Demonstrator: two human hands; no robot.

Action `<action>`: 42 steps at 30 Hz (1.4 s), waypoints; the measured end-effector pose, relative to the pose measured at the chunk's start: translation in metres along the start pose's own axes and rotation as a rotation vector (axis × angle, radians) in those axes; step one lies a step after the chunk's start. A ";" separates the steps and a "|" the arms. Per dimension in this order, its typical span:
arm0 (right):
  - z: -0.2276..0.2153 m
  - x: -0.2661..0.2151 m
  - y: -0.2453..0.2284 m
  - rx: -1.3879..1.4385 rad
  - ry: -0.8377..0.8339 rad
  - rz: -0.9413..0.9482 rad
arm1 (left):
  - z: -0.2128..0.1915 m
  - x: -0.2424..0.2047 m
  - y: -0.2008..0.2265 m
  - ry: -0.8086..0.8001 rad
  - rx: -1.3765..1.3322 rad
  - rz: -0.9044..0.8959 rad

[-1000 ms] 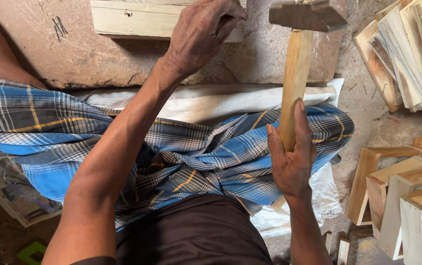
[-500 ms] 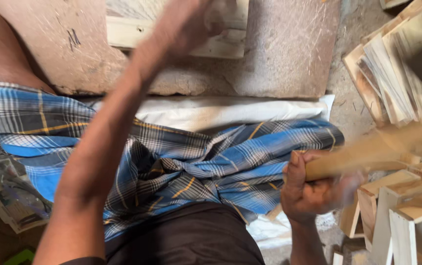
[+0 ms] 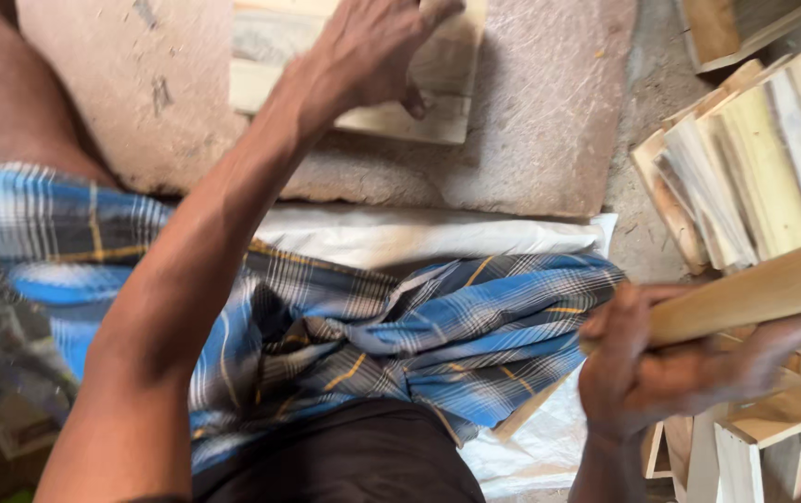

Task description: The person assembles a small wooden box by nailing a wooden panel onto a rectangular frame using a hammer and nails. The person sits on the floor and repeatedly hammers nails into the wood to secure the panel.

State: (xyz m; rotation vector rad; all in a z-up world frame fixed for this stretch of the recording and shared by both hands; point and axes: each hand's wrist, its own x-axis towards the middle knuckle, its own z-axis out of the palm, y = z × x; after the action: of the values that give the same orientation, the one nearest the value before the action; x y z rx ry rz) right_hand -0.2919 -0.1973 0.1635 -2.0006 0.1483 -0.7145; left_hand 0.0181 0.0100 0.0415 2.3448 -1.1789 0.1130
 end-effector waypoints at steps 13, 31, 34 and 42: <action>0.040 -0.071 0.041 0.333 -0.365 1.036 | 0.049 0.025 0.003 -0.129 -0.011 0.224; 0.052 -0.061 0.052 0.343 -0.337 1.147 | 0.064 -0.033 0.044 0.163 0.067 0.231; 0.057 -0.063 0.048 0.330 -0.330 1.162 | 0.060 -0.037 0.049 0.286 0.119 0.274; 0.056 -0.065 0.043 0.381 -0.337 1.077 | 0.066 -0.028 0.056 0.164 -0.509 -0.148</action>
State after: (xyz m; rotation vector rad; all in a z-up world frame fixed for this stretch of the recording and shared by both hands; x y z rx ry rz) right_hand -0.3073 -0.1524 0.0797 -1.3526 0.7499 0.2721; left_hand -0.0528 -0.0286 -0.0014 1.9221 -0.8323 -0.0422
